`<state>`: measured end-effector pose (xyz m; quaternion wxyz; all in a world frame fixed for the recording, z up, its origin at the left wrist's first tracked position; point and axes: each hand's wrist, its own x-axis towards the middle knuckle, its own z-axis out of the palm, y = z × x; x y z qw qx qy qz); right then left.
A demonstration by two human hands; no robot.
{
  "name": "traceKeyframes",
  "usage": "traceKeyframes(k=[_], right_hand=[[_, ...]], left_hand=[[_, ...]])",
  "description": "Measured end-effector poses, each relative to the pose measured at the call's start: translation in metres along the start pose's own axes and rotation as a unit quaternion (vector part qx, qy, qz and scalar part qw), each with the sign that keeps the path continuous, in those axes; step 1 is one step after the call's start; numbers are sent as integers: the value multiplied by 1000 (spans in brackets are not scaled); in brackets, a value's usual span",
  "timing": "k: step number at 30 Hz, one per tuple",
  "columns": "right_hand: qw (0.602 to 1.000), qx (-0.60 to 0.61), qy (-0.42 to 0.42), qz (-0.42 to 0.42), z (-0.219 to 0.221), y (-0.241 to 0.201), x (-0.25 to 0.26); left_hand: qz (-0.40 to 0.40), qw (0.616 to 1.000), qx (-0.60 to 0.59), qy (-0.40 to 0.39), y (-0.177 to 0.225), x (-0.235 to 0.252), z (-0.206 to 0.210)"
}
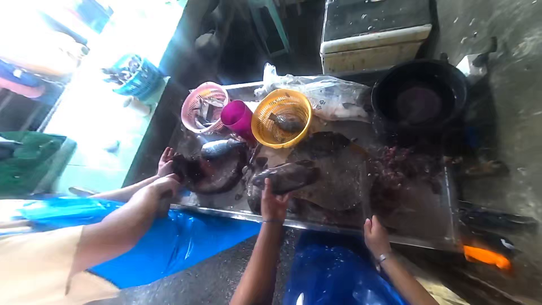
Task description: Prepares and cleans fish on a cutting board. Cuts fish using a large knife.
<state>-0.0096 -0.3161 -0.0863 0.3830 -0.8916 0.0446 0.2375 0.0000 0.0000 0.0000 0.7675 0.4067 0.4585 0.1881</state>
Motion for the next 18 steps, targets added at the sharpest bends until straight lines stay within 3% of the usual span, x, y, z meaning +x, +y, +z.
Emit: traceKeyframes(k=[3, 6, 8, 9, 13, 18], right_hand=[[998, 65, 0, 2, -19, 3, 3], [992, 121, 21, 0, -35, 12, -1], [994, 84, 61, -37, -52, 12, -6], [994, 55, 72, -55, -62, 12, -8], [982, -60, 117, -135, -73, 34, -10], [947, -252, 91, -177, -55, 76, -38]], left_hand=[[-20, 975, 222, 20, -46, -8, 2], [33, 881, 473, -4, -72, 17, 25], [23, 833, 552, 43, -81, 24, 54], [25, 826, 558, 73, -85, 26, 67], [12, 859, 503, 93, -92, 23, 112], [-9, 917, 386, 98, -90, 45, 144]])
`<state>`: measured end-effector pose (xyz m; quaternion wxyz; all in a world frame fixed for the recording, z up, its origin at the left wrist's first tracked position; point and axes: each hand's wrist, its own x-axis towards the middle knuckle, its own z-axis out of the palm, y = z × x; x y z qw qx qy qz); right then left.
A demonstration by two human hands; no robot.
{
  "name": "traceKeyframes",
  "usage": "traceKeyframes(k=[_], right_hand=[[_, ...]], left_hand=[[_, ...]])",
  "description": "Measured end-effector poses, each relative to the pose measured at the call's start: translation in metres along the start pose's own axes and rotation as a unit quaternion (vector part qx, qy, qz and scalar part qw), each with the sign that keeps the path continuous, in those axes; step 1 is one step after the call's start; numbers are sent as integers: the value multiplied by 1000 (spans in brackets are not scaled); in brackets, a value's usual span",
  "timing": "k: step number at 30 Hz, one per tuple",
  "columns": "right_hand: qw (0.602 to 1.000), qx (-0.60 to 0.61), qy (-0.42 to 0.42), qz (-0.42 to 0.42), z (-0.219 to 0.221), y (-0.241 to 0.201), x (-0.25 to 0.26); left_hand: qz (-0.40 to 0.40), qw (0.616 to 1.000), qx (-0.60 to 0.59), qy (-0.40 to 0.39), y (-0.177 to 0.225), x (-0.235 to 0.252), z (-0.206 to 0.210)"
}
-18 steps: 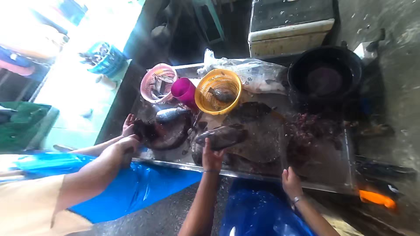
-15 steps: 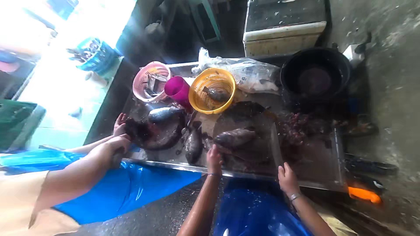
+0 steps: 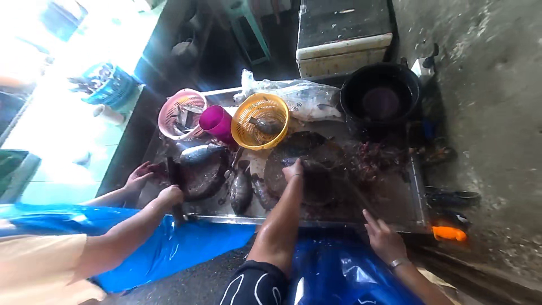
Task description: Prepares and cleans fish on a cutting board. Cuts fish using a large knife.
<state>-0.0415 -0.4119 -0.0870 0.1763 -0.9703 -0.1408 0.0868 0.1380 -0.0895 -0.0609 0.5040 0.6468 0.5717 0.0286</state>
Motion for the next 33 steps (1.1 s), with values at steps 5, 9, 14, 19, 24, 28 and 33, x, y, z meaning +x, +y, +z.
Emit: traceKeyframes(k=[5, 9, 14, 19, 24, 28, 33], right_hand=[[992, -26, -122, 21, -16, -29, 68], [958, 221, -62, 174, -67, -42, 150], [904, 400, 50, 146, -89, -73, 93], [900, 379, 208, 58, -117, -107, 102], [846, 347, 403, -44, -152, -150, 118], [964, 149, 2, 220, -37, -131, 95], [944, 132, -156, 261, -57, -134, 109]], left_hand=[[113, 964, -228, -71, 33, -1, -31], [96, 918, -347, -165, 55, -26, -59], [60, 901, -369, -221, 34, -61, -56], [63, 988, -122, -67, -57, -17, -8], [62, 992, -96, -62, -71, -13, -19], [129, 989, 12, -70, -53, -15, -30], [321, 895, 236, -198, -15, 20, -38]])
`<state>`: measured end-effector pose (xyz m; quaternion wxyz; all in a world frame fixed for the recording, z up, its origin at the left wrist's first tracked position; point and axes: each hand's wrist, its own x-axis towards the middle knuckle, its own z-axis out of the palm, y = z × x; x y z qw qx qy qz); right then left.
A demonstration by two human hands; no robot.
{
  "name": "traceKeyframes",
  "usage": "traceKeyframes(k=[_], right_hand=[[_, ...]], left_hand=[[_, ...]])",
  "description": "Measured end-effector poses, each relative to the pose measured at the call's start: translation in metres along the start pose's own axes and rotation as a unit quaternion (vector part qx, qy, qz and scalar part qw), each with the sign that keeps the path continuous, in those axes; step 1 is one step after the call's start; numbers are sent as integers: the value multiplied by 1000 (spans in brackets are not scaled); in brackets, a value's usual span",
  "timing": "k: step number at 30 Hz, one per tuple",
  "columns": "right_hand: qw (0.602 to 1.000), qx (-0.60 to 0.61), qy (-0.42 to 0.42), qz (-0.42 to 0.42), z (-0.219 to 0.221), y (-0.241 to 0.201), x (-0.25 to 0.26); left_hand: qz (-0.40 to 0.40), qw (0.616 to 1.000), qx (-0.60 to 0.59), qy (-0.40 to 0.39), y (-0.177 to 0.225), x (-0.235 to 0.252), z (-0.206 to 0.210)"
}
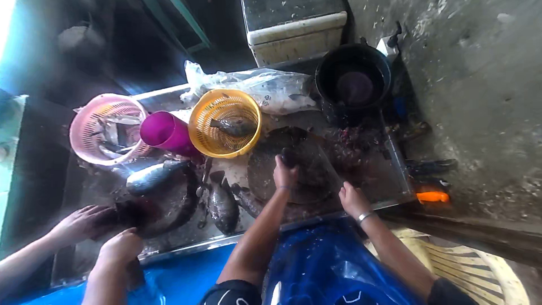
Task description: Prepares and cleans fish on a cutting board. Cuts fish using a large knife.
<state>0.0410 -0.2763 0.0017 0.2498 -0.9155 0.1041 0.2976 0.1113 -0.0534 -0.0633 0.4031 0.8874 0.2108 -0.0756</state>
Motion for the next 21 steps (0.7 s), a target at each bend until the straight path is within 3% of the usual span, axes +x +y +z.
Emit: traceKeyframes(k=[2, 4, 5, 6, 7, 8, 9, 11, 14, 16, 19, 21], right_hand=[[982, 37, 147, -113, -23, -13, -22], [907, 98, 330, -244, -27, -21, -30], [876, 116, 375, -279, -20, -21, -28], [876, 118, 373, -282, -5, -16, -22], [912, 91, 317, -243, 13, -8, -16], [969, 48, 181, -161, 25, -2, -10], [995, 8, 48, -83, 33, 1, -2], [998, -24, -63, -17, 32, -2, 4], [993, 0, -113, -21, 16, 4, -10], [986, 90, -140, -1, 9, 30, 0], [978, 197, 6, 63, 16, 61, 18], [959, 262, 85, 63, 24, 72, 22]], left_hand=[[51, 998, 23, -31, 4, 7, -7], [52, 997, 49, -39, 11, 21, -7], [47, 997, 54, -41, 13, 25, -5], [45, 997, 50, -42, 13, 28, -4], [43, 997, 39, -45, 12, 30, -4], [43, 998, 28, -44, 9, 30, -4], [45, 998, 15, -40, 4, 30, -4], [47, 998, -4, -34, 5, 27, -12], [42, 994, 92, -51, 36, 17, -52], [6, 972, 198, -123, 75, 14, -77], [-14, 945, 275, -178, 100, 27, -67], [23, 943, 268, -198, 89, 47, -36]])
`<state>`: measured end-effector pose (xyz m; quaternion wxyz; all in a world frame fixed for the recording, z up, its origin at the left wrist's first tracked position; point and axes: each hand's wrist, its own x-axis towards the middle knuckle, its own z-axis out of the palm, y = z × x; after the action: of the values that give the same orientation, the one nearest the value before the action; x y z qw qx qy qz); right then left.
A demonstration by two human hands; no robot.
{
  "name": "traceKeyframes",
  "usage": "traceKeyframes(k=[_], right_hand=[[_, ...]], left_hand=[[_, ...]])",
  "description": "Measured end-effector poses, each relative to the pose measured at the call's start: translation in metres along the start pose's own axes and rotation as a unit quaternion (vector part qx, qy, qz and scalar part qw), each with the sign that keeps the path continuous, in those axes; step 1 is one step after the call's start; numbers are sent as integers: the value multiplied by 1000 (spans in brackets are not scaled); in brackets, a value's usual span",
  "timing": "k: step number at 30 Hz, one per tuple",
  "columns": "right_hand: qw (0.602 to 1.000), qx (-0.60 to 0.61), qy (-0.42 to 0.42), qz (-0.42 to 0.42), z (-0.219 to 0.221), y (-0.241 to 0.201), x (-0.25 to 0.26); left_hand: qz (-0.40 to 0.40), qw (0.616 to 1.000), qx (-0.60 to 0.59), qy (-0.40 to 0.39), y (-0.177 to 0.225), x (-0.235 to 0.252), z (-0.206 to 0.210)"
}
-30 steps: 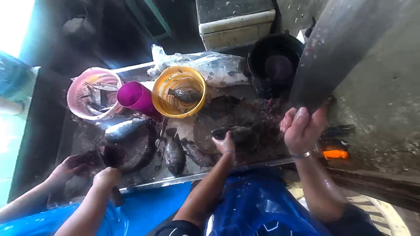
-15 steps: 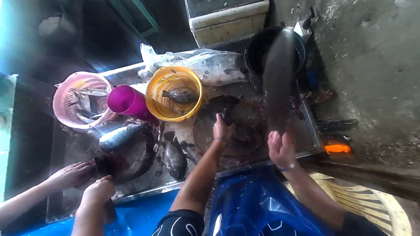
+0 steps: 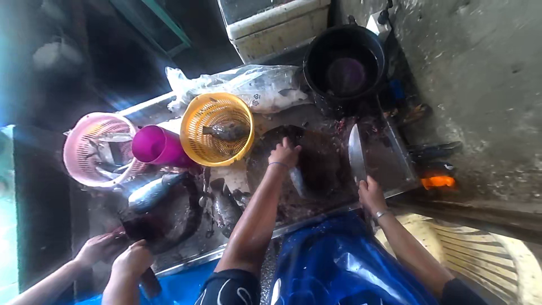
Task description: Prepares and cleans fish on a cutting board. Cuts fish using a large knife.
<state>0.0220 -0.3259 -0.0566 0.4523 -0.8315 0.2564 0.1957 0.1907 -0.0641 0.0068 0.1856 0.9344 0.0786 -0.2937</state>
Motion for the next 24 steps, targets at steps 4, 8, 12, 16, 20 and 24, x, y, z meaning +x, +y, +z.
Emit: traceKeyframes(k=[4, 8, 12, 16, 20, 24], right_hand=[[990, 82, -108, 40, 3, 13, -15], [992, 21, -124, 23, 2, 10, -14], [986, -73, -6, -149, -14, -68, -19], [885, 21, 206, -417, -8, -145, -27], [920, -113, 137, -350, 44, -102, -4], [961, -232, -38, -146, 45, -103, 2]], left_hand=[[98, 993, -55, -22, 2, 48, 42], [127, 989, -79, 7, 16, 56, 52], [44, 973, -182, 132, 1, 37, 64], [59, 968, -200, 137, -22, 12, 82], [67, 969, -210, 108, -28, 17, 81], [70, 964, -233, 109, -27, 16, 80]])
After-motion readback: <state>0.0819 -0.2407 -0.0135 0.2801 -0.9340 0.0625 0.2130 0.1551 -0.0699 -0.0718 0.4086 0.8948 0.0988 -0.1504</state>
